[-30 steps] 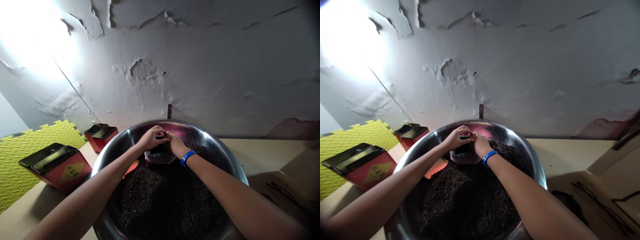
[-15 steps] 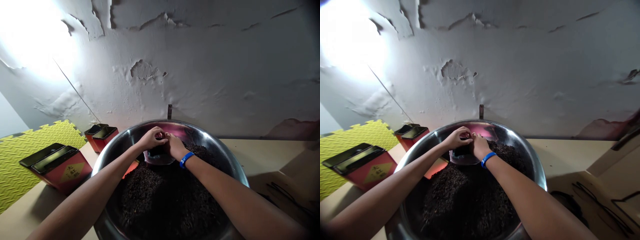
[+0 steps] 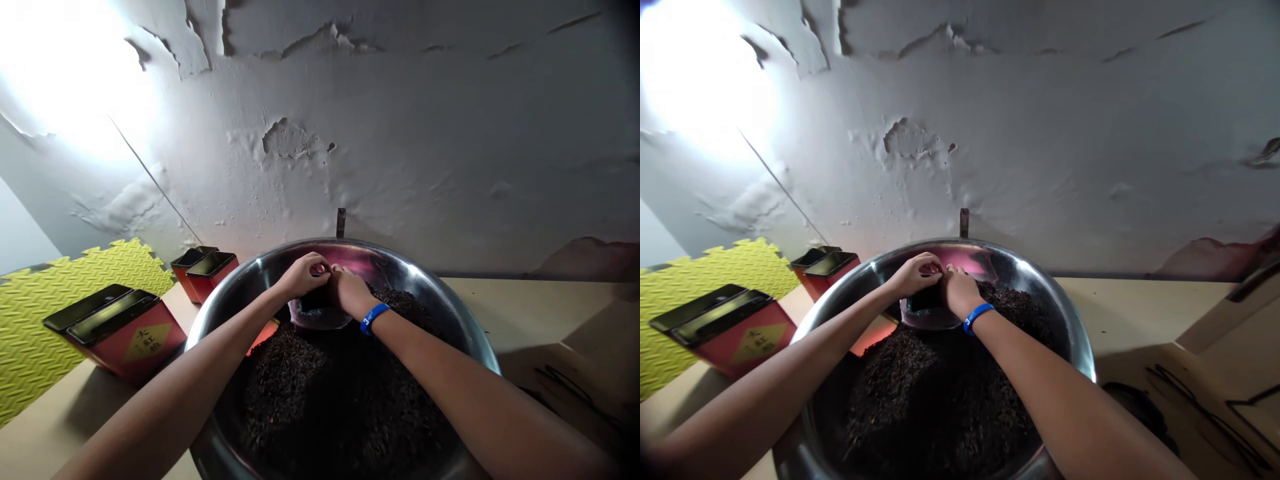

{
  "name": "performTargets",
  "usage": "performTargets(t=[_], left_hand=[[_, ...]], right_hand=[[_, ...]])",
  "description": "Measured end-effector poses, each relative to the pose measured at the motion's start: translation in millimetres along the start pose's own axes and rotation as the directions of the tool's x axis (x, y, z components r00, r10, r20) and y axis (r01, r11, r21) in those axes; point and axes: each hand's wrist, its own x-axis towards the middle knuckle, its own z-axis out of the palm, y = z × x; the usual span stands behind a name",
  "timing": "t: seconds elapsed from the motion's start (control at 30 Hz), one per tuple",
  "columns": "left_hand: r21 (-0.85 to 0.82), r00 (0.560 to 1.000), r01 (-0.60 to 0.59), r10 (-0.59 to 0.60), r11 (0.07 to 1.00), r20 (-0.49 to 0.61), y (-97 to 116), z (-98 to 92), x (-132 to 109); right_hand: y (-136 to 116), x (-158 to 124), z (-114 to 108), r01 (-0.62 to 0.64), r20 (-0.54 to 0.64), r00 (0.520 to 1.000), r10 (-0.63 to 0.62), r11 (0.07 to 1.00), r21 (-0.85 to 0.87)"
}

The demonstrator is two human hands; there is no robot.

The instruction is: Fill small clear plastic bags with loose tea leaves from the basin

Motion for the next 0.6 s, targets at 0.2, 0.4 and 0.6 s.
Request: performTargets(t=[0.2, 0.4, 0.6], left_hand=[[-0.013, 0.999, -0.005, 0.006, 1.0, 0.035, 2.1, -1.4, 0.3], [-0.026, 1.0, 0.003, -0.002, 1.0, 0.014, -6.8, 1.3, 0.6], [0.068, 0.998, 0.056, -0.058, 0.996, 0.02, -15.4, 3.3, -4.7]], right_hand=[[1.0, -0.3, -0.8, -0.009, 0.02, 1.0, 0.008, 0.999, 0.052], [-0.3, 0.1, 1.6, -0.025, 0.015, 1.0, 0.024, 0.997, 0.07], [21.1, -4.8, -78.4, -0.034, -0.296, 0.952, 0.081, 0.986, 0.16]])
